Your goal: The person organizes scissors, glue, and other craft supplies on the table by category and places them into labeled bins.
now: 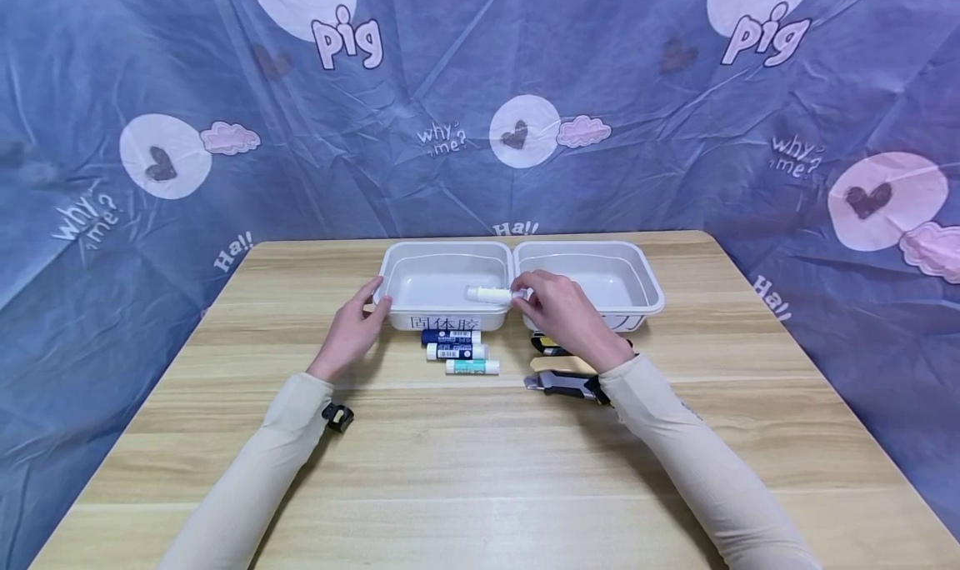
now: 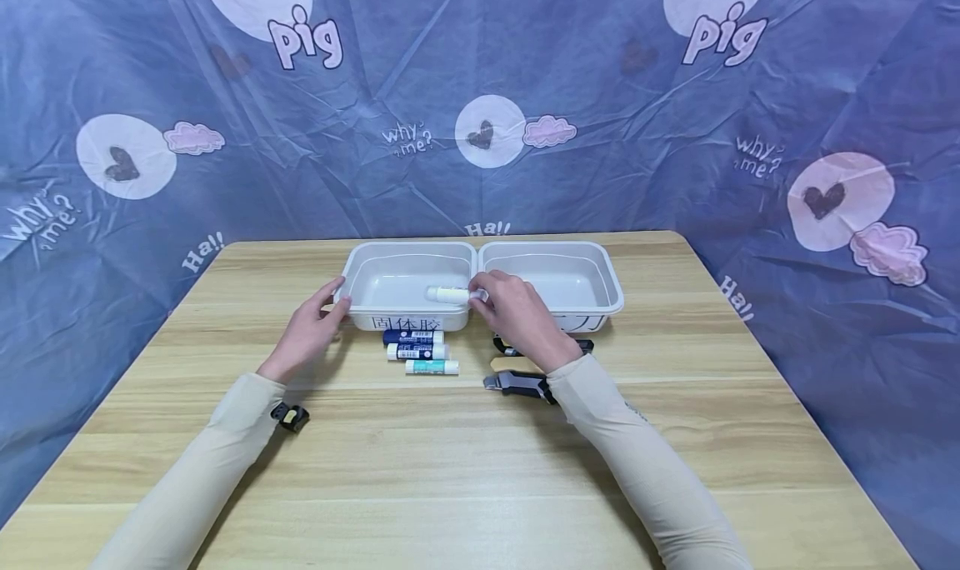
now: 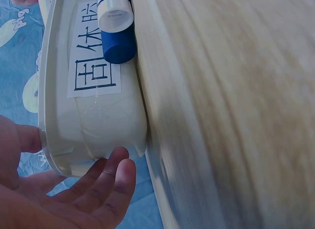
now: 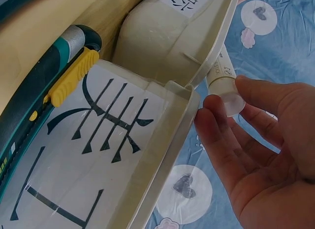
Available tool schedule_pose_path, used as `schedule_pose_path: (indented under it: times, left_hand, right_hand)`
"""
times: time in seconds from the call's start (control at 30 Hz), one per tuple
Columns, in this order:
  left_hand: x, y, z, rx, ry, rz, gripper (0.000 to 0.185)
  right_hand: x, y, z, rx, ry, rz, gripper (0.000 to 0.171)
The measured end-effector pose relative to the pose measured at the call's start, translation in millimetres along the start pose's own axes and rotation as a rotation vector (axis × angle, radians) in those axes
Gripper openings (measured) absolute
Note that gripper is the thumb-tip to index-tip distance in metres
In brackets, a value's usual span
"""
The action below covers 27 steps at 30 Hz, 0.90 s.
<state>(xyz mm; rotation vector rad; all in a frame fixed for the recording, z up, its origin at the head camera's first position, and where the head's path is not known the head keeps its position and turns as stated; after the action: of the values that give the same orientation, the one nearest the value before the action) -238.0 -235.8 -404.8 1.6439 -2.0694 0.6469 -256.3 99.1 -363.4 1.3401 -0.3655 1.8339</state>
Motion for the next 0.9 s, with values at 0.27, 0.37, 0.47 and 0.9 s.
schedule_pose_path:
  times: [0.27,0.37,0.47,0.9]
  left_hand:
    - [-0.3,0.8,0.7,0.001,0.001,-0.008,0.063]
    - [-0.6,0.6,0.4,-0.001,0.001,-0.009,0.062]
    - [-0.6,0.5,0.3,-0.003,0.001,-0.008,0.062]
    - [-0.7,-0.1,-0.4,0.002,-0.004,-0.004,0.063]
  right_hand:
    - [-0.5,-0.1,-0.3,0.014,-0.005,0.001,0.022]
    - [-0.7,0.0,-1.0,0.025,-0.012,-0.001,0.025]
    - [-0.6,-0.2,-1.1,0.035,-0.024,-0.005,0.026]
    - [1.6,-1.6,-3.5,0.034,-0.024,-0.022,0.023]
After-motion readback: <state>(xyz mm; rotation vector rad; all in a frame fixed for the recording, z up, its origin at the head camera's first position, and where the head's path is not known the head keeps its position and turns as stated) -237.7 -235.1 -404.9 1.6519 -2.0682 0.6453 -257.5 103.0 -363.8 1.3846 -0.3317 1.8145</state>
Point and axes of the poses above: each hand's wrist, its own y-axis towards the middle knuckle, its own x-axis out of the back of the hand, z = x × y, the point moved 1 cm from there along y, towards the middle knuckle, and after that the axes turned 14 degrees about z, right-handed, at the moved point
